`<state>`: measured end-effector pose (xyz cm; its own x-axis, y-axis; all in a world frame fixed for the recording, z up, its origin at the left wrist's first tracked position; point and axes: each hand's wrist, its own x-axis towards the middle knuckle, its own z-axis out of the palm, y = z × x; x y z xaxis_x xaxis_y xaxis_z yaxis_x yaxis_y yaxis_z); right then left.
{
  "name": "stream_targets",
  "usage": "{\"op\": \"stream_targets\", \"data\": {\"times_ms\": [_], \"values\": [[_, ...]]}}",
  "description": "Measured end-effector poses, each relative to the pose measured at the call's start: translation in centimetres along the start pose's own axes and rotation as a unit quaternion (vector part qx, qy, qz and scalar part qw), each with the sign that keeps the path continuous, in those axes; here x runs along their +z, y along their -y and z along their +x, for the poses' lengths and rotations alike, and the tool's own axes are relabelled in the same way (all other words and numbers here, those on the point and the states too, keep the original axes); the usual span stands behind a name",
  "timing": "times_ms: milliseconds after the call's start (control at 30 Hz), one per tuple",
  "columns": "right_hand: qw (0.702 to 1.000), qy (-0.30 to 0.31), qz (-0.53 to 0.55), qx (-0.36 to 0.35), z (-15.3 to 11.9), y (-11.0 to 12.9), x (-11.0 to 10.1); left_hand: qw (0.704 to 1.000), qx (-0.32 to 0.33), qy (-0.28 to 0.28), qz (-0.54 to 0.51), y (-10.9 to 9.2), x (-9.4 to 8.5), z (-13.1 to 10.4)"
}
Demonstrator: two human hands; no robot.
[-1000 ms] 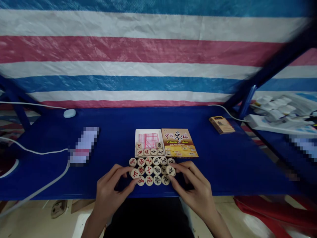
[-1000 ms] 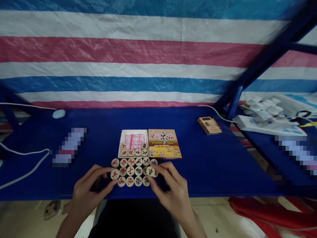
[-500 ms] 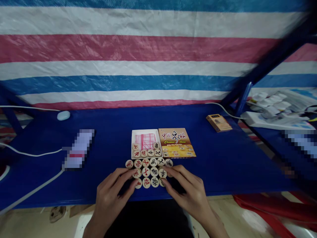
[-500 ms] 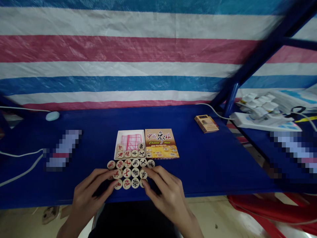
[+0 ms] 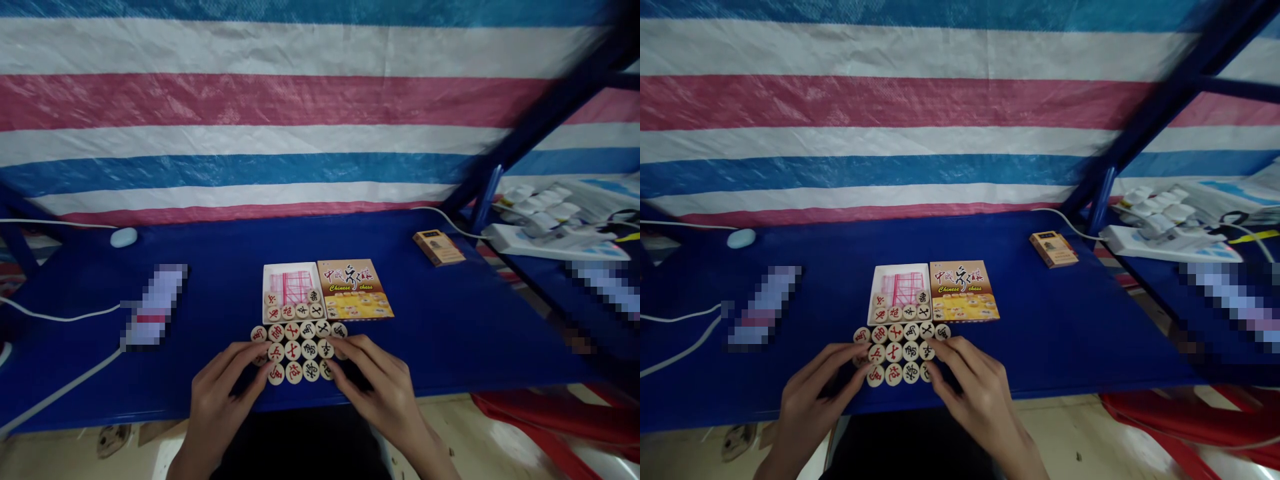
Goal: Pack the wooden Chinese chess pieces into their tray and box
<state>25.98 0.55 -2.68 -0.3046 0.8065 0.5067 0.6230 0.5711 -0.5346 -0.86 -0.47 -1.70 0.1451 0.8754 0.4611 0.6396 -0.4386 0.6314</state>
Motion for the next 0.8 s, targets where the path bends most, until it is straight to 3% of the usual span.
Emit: {"op": "stream_targets", "data": {"times_ms": [333,533,700,800], "values": [[1.0,-0.012,-0.003,-0.006,0.2,0.0,0.1,1.0,-0.014,-0.004,-0.01,0.0,-0.1,0.0],[0.999,-0.025,0.036,0.026,0.8,0.4,-0.7,0.996,-0.069,-0.048,-0.021,-0.4,-1.0,0.8],[0.999,-0.03,0.006,-0.018,4.2,-0.8,-1.8,0.999,-0.033,-0.012,-0.015,0.0,-1.7,5.4],[0.997,0.055,-0.002,-0.051,8.4,-2.0,-1.8,0.999,0.023,0.029,0.001,0.8,-1.3,9.8]]}}
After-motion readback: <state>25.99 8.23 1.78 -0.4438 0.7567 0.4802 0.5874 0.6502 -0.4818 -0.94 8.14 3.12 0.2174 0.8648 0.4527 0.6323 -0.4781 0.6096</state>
